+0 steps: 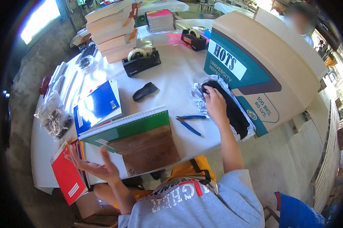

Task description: The person repeatedly rubs the covers of spiral-bound notebooks with a small grey object. They handle several notebooks of different colors, including yellow, red, green, and blue, rubbing each one individually before stacking them.

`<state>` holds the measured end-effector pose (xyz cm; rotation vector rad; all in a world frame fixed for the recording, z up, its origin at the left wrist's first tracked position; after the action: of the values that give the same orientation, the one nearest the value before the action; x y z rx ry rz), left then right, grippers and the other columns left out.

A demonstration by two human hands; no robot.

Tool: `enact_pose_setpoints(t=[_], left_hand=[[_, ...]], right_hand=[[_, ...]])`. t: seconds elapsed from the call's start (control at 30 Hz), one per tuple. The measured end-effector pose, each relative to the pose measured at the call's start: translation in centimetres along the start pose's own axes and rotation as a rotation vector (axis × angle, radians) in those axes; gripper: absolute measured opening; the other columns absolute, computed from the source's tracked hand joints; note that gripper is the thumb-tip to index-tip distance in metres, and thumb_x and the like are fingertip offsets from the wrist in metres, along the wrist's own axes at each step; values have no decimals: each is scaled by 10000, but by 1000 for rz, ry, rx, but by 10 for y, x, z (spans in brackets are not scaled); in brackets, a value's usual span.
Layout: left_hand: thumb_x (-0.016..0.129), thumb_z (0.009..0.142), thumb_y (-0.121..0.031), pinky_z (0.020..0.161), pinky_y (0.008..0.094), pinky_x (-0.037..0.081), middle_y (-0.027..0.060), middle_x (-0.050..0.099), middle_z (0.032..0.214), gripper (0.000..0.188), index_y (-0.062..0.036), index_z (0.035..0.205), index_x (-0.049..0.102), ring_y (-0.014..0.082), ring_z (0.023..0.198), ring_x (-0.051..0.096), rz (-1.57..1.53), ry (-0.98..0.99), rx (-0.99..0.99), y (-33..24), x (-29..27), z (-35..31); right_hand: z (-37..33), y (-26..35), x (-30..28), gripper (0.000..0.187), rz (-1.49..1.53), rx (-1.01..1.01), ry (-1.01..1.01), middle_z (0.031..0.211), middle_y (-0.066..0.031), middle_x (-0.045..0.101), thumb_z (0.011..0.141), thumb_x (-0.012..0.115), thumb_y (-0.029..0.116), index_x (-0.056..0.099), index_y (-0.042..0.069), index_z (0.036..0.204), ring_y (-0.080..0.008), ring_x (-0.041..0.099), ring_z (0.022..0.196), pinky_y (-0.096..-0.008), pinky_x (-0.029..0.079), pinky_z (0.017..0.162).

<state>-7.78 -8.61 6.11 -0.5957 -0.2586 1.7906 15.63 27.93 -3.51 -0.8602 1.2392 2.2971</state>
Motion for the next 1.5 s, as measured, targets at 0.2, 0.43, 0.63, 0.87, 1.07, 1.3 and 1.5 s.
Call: enact_pose_setpoints(t=[0.2, 0.43, 0.63, 0.87, 1.07, 1.3, 1.5], left_hand=[[687, 684, -544, 1025, 498, 200, 96, 536, 1024, 634, -43, 1048, 554, 271, 1054, 481, 43, 465, 306, -124, 109, 1], [710, 621, -423, 767, 377, 292, 29, 465, 741, 389, -104, 696, 501, 201, 722, 463, 18, 277, 449, -116, 122, -7], [674, 659, -531, 854, 425, 253, 26, 488, 812, 435, -124, 722, 532, 182, 801, 472, 106, 375, 442, -100, 124, -13], [669, 656, -582, 939, 531, 153, 39, 476, 829, 486, -120, 737, 539, 198, 913, 485, 172, 272, 286, -101, 122, -5], [686, 647, -524, 921, 473, 217, 36, 471, 812, 448, -107, 712, 535, 205, 876, 479, 118, 257, 280, -98, 126, -7], [716, 600, -602, 853, 466, 250, 32, 466, 790, 543, -108, 736, 535, 217, 849, 460, 59, 365, 298, -96, 132, -6], [721, 602, -588, 784, 376, 288, 23, 462, 735, 527, -112, 686, 510, 212, 776, 467, 96, 302, 338, -74, 105, 5]], right_hand=[[-3, -20, 59, 116, -747, -228, 206, 896, -118, 598, 784, 558, 104, 560, 47, 885, -274, 582, 920, -408, 484, 718], [33, 25, 16, 296, -555, -98, 227, 872, -196, 605, 800, 524, 81, 523, 55, 1095, -329, 626, 868, -425, 508, 750], [-15, 179, -41, 252, 241, -430, 569, 758, -133, 599, 841, 584, 171, 639, 107, 1078, -282, 583, 734, -351, 452, 677], [1, 171, -45, 233, 421, -484, 283, 808, -67, 619, 688, 726, 51, 705, 107, 913, -203, 557, 771, -303, 448, 713], [1, 185, -25, 228, 406, -545, 441, 847, -41, 633, 653, 744, 27, 718, 109, 864, -188, 556, 838, -293, 453, 740], [-11, 162, 16, 257, 611, -227, 1006, 790, -70, 617, 817, 623, 46, 648, 77, 1071, -145, 575, 721, -262, 458, 653], [-9, 192, -12, 200, 394, -440, 689, 722, -99, 601, 842, 603, 76, 622, 32, 1037, -159, 574, 605, -275, 465, 617]])
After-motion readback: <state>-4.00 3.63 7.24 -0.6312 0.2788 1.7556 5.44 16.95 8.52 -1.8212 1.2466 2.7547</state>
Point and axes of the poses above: each hand's wrist, its own z-axis towards the middle knuckle, its own x-axis out of the palm, y = z × x, the point moved 9 cm from there along z, towards the middle knuckle
